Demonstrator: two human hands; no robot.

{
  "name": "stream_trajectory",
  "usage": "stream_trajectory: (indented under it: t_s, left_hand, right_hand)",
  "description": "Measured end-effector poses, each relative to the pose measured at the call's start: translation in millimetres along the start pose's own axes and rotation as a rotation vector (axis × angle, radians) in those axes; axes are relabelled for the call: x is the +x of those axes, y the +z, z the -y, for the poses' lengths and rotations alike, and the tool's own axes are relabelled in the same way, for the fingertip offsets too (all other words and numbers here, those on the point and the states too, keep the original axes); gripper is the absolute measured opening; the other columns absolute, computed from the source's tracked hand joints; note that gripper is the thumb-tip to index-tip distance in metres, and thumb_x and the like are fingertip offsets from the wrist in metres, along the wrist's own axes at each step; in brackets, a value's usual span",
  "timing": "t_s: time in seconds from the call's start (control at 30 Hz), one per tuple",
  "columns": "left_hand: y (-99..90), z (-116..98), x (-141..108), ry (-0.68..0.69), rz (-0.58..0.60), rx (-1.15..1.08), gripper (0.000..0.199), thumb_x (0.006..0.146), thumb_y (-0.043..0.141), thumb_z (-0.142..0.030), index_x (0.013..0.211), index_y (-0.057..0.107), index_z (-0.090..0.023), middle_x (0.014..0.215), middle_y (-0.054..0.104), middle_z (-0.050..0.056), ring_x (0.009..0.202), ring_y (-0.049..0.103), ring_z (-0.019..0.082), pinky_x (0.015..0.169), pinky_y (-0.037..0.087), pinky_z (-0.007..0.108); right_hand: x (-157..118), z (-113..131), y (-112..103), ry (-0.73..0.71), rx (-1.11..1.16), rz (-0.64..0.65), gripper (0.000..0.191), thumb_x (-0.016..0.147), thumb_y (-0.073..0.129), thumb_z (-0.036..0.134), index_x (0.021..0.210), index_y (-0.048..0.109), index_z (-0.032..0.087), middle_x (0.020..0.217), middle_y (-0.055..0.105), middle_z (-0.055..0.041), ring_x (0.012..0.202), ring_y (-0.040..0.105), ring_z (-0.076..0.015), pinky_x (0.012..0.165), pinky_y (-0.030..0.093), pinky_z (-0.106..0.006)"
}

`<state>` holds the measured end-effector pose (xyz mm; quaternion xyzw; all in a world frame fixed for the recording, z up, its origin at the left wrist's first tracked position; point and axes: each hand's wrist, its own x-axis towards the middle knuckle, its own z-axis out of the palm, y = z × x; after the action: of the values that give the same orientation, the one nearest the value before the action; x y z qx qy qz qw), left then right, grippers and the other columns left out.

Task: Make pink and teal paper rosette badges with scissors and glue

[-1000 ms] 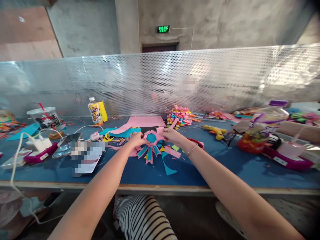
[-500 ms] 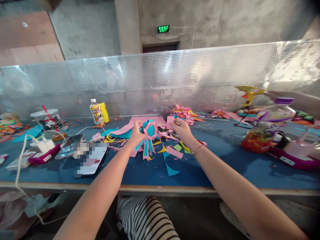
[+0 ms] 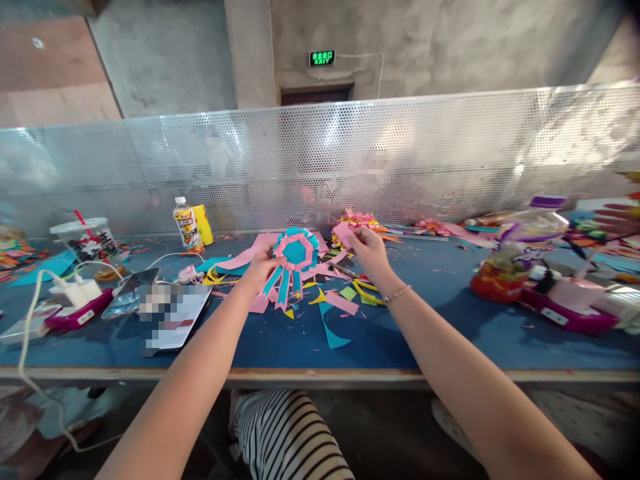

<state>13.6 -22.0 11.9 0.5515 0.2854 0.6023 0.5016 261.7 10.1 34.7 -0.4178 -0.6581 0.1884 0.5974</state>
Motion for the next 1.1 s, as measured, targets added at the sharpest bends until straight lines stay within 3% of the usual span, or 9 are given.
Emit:
stream_trajectory:
  t_s: [0.17, 0.43, 0.57, 0.7, 0.87, 1.1]
  left_hand:
    - [-1.5, 3, 1, 0.004, -0.032, -0.059, 0.053, 0.054, 0.073, -0.018, 0.103, 0.052, -0.021, 0.085, 0.063, 0.000, 0.074, 0.061, 0.015, 0.075, 0.049, 0.034]
    - [3.4, -1, -2, 0.024, -0.025, -0.059, 0.058, 0.056, 0.074, -0.021, 0.108, 0.049, -0.023, 0.090, 0.063, 0.000, 0.084, 0.061, 0.017, 0.080, 0.047, 0.033]
    - [5.1, -1, -4, 0.017, 0.014, -0.047, 0.056, 0.058, 0.074, -0.022, 0.109, 0.049, -0.024, 0.091, 0.063, 0.001, 0.080, 0.061, 0.016, 0.075, 0.048, 0.031]
    - [8.9, -2, -5, -0.001, 0.021, -0.080, 0.054, 0.058, 0.075, -0.019, 0.105, 0.051, -0.025, 0.081, 0.062, -0.002, 0.071, 0.060, 0.013, 0.069, 0.048, 0.028]
    - [14.1, -4, -5, 0.023, 0.041, -0.142, 0.052, 0.054, 0.076, -0.015, 0.099, 0.052, -0.022, 0.077, 0.062, -0.003, 0.070, 0.059, 0.012, 0.068, 0.048, 0.027]
    - [13.6, -1, -5, 0.026, 0.013, -0.126, 0.050, 0.052, 0.077, -0.014, 0.094, 0.051, -0.021, 0.084, 0.063, -0.001, 0.072, 0.060, 0.013, 0.070, 0.047, 0.029]
  right_hand:
    - [-2, 2, 2, 0.021, 0.072, -0.004, 0.021, 0.069, 0.052, 0.033, 0.081, 0.058, 0.017, 0.069, 0.052, 0.0002, 0.062, 0.049, -0.0119, 0.057, 0.044, -0.024]
    - [-4, -3, 10, 0.173, 0.186, 0.078, 0.027, 0.068, 0.056, 0.032, 0.090, 0.061, 0.016, 0.072, 0.056, -0.0001, 0.056, 0.048, -0.0092, 0.051, 0.042, -0.021]
    - [-9, -9, 18, 0.269, 0.288, 0.249, 0.031, 0.070, 0.060, 0.036, 0.093, 0.063, 0.016, 0.074, 0.060, -0.0018, 0.049, 0.045, -0.0067, 0.043, 0.036, -0.019]
    - [-12, -15, 28, 0.351, 0.403, 0.374, 0.031, 0.066, 0.067, 0.034, 0.092, 0.064, 0.018, 0.078, 0.063, -0.0029, 0.056, 0.051, -0.0070, 0.045, 0.035, -0.017]
    - [-16, -10, 36, 0.441, 0.561, 0.395, 0.028, 0.061, 0.069, 0.024, 0.088, 0.064, 0.019, 0.070, 0.062, -0.0002, 0.058, 0.053, -0.0073, 0.046, 0.036, -0.016]
    - [-22, 2, 41, 0.445, 0.644, 0.429, 0.027, 0.059, 0.068, 0.021, 0.086, 0.064, 0.019, 0.067, 0.059, 0.0021, 0.056, 0.051, -0.0061, 0.047, 0.036, -0.017]
